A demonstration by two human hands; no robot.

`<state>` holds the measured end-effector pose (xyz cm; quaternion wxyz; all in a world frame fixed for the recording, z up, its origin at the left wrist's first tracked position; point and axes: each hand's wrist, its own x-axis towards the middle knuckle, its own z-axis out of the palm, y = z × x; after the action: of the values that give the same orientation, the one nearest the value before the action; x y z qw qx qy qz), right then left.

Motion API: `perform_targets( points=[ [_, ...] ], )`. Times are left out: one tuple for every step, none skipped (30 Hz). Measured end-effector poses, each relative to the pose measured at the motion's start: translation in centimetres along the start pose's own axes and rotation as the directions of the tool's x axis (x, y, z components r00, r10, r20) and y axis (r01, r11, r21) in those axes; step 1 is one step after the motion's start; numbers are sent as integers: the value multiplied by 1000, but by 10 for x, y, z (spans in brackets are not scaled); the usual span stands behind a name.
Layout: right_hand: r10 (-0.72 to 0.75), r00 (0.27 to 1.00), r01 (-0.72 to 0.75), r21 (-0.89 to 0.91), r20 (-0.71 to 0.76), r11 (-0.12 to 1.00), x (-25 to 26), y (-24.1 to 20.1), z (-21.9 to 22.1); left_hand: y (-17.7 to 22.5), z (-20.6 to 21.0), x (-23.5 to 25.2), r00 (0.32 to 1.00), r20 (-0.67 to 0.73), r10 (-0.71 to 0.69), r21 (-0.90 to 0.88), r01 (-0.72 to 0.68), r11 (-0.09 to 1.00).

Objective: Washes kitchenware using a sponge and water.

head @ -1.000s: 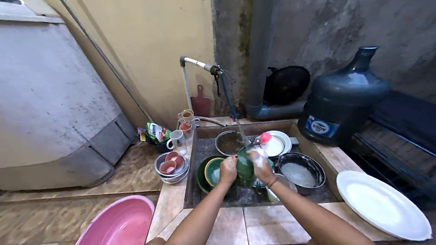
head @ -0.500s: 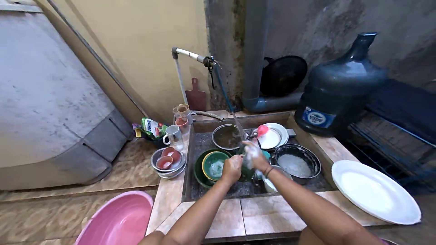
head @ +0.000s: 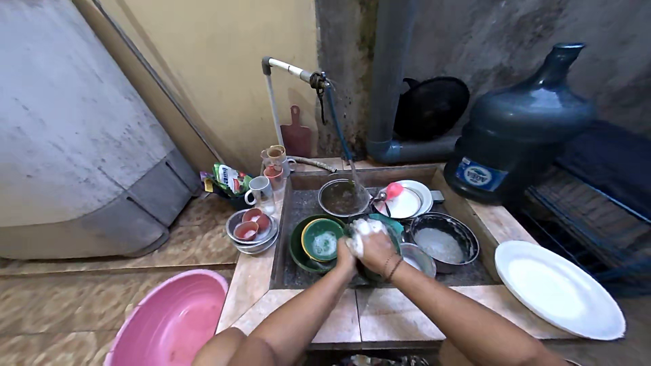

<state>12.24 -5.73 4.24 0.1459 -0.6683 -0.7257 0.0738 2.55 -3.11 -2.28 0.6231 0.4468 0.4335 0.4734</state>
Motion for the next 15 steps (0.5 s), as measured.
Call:
perform_targets(
  points=[
    [14, 1000, -13, 45, -19, 999, 2, 3, -2, 7, -1, 2, 1000, -6, 20, 38, -20, 999],
    [59, 998, -54, 142, -26, 988, 7, 12, -6, 14, -3, 5, 998, 1, 57, 132, -57, 990],
    [131, 991, -117, 291, -31, 950, 14, 25, -8, 19, -5, 7, 995, 18, 99, 225, -101, 969],
    [226, 974, -189, 485, -18, 854, 21, 40, -9, 25, -5, 6, 989, 44, 140, 285, -147, 947],
    [347, 938, -269, 687, 26, 675, 29, 54, -5, 31, -4, 3, 981, 74, 181, 316, -196, 929],
    [463, 876, -351, 841, 139, 412, 33, 67, -1, 37, -3, -2, 967, 112, 227, 325, -251, 912],
    [519, 808, -404, 903, 277, 147, 34, 78, 6, 42, -2, -7, 950, 153, 272, 322, -308, 895],
    [505, 766, -417, 905, 397, -79, 33, 85, 13, 47, 0, -10, 929, 177, 325, 308, -366, 878],
    [449, 754, -409, 877, 480, -251, 31, 85, 18, 51, 1, -11, 904, 186, 384, 294, -424, 857],
    [393, 759, -390, 846, 519, -364, 29, 79, 22, 52, 1, -10, 875, 181, 448, 278, -483, 830],
    [366, 761, -369, 821, 536, -435, 27, 70, 26, 52, 0, -8, 845, 167, 508, 263, -534, 803],
    [373, 754, -349, 811, 540, -469, 27, 60, 28, 51, 0, -4, 825, 145, 546, 245, -565, 788],
    [408, 741, -331, 818, 534, -470, 27, 48, 27, 49, -1, 0, 819, 122, 560, 232, -572, 787],
    [462, 728, -314, 845, 507, -432, 27, 37, 27, 49, -2, 3, 832, 97, 546, 227, -552, 802],
    [530, 721, -296, 890, 446, -346, 26, 29, 27, 49, -3, 5, 858, 64, 510, 221, -510, 831]
  ],
)
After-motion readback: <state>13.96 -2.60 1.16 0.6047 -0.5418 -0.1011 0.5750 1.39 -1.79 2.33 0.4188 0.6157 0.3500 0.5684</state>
